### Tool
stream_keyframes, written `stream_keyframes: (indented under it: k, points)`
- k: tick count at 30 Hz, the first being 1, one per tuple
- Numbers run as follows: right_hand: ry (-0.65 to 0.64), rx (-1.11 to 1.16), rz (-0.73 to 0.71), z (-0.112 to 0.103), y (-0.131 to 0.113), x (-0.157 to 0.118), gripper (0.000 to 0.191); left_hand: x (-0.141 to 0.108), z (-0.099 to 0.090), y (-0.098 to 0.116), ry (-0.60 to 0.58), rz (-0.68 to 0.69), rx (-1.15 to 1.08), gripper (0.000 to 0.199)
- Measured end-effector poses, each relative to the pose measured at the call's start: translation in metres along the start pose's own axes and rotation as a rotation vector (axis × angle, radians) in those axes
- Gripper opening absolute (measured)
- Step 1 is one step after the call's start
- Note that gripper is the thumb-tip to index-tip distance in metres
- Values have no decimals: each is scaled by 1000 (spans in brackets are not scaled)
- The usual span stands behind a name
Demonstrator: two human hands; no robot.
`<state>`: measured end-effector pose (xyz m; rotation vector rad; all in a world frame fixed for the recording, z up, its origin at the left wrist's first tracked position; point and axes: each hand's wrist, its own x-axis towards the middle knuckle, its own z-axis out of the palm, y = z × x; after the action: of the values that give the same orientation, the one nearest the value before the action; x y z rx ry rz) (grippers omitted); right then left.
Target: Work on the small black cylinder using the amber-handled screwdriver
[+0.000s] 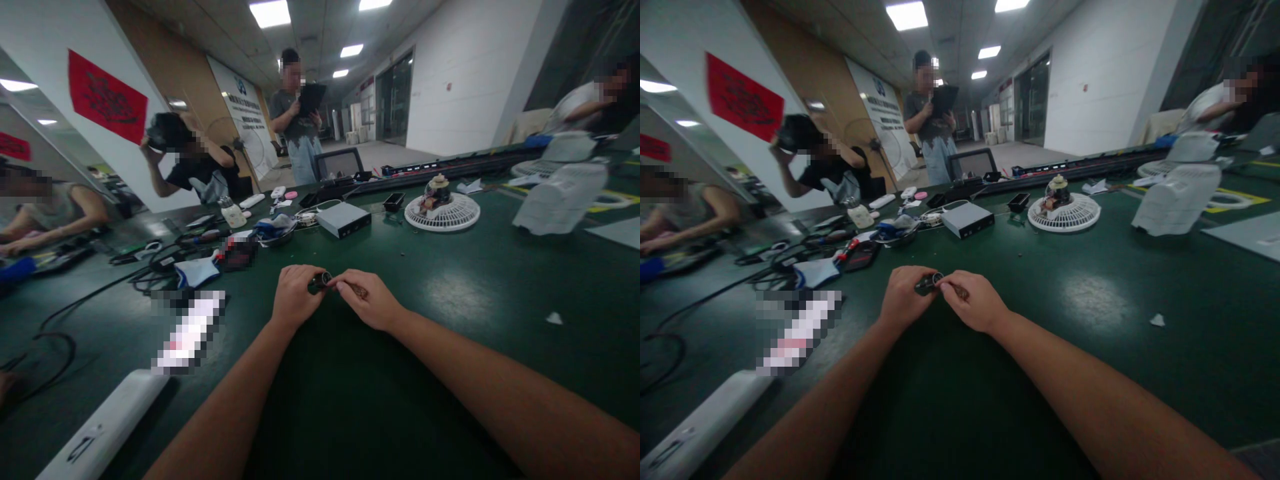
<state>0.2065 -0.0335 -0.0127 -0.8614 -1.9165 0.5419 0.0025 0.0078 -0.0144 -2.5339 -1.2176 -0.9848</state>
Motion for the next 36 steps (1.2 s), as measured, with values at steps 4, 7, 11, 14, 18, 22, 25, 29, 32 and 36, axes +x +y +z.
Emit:
stream_keyframes:
  k: [4, 7, 11, 14, 18, 22, 25, 29, 32, 36]
  points:
    - [10, 13, 55, 0, 3, -1, 24, 0, -1, 1, 17, -20, 11, 21]
    - [-31, 84, 62, 0, 2, -2, 25, 0, -1, 1, 21, -28, 13, 21]
    - [-5, 131, 48, 1, 1, -2, 26, 0, 0, 1, 17, -16, -11, 22]
    - [40, 93, 66, 3, 3, 0, 26, 0, 0, 1, -7, 8, -9, 22]
    - [23, 57, 138, 2, 7, 0, 27, 0, 0, 1, -2, 9, -2, 23]
    - [-34, 153, 160, 1, 7, -1, 28, 0, 0, 1, -9, 8, -7, 25]
    - [0, 221, 161, 2, 6, -2, 29, 0, -1, 2, -8, 18, -13, 24]
    - [55, 163, 210, 4, 6, 0, 29, 0, 0, 2, -6, 18, 0, 25]
    - [43, 127, 264, 4, 7, 1, 29, 0, 0, 1, -17, 18, 16, 24]
    - [-5, 298, 312, 4, 7, 1, 31, 0, 0, 2, -22, 22, 21, 25]
